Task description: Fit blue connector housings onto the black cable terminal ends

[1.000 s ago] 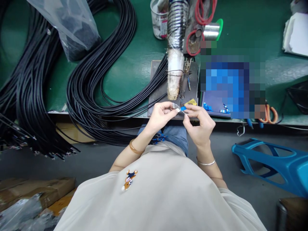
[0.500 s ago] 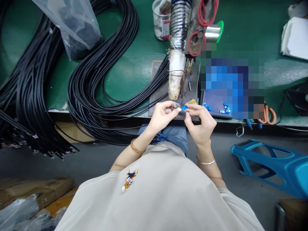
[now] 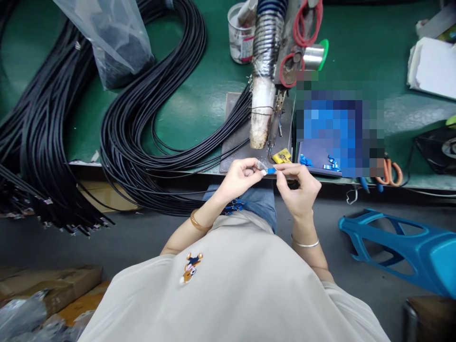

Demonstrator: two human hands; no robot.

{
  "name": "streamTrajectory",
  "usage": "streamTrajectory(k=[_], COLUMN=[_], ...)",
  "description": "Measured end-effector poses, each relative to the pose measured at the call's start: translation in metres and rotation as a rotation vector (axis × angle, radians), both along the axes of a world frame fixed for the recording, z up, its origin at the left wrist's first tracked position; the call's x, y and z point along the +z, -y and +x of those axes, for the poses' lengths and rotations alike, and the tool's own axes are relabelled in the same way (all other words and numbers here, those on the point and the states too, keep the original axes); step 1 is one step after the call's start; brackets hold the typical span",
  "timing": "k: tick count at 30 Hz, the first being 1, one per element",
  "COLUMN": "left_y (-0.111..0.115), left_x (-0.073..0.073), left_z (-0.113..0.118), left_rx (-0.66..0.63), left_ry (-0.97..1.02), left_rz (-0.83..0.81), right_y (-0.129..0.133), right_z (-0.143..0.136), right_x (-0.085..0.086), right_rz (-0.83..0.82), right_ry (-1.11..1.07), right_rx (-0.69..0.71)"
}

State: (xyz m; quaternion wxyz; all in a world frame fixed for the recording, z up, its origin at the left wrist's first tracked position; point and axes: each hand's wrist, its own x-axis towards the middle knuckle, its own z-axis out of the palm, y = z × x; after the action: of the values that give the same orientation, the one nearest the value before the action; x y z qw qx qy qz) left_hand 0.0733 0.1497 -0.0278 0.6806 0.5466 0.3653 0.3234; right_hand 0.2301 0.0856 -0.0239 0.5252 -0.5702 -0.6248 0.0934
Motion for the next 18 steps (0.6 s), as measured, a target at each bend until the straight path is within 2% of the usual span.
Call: streamTrajectory(k=[3,6,9,11,13,16,18], left_y=[0.009,0.021,0.031,0.033,0.03,0.012,-0.008], left_x=[-0.004,-0.015,-0.024,-0.025,-0.022,-0.012,-0.006], left_z=[-0.011,-0.026,-0.039,-0.046,-0.05,-0.048,-0.043], left_rx=[-0.228,-0.467,-0.543,-0.485,-0.346,-0.009,0.194], left_ry=[-0.093,-0.252,-0.439,-0.484,-0.442,-0.411,-0.516], left_rz=[0.043,0.212,0.411,0.462,0.455,0.563,0.746], right_y=[0.004,0.007,0.009,0.009,0.01,0.014,0.02], right_z=[0.003,0.009,0.015,0.017,0.016,0.01,0.007], right_x=[-0.003,-0.005,-0.002,0.004,0.012,0.025,0.032], right_rz=[-0.043,-0.043,-0.059,-0.052,0.027,0.316,0.387], right_ry=[-0.158,-0.271,-0.343,-0.356,-0.341,-0.291,-0.277], right_rx=[-0.042,-0.117,-0.168,-0.184,-0.195,-0.222,-0.204])
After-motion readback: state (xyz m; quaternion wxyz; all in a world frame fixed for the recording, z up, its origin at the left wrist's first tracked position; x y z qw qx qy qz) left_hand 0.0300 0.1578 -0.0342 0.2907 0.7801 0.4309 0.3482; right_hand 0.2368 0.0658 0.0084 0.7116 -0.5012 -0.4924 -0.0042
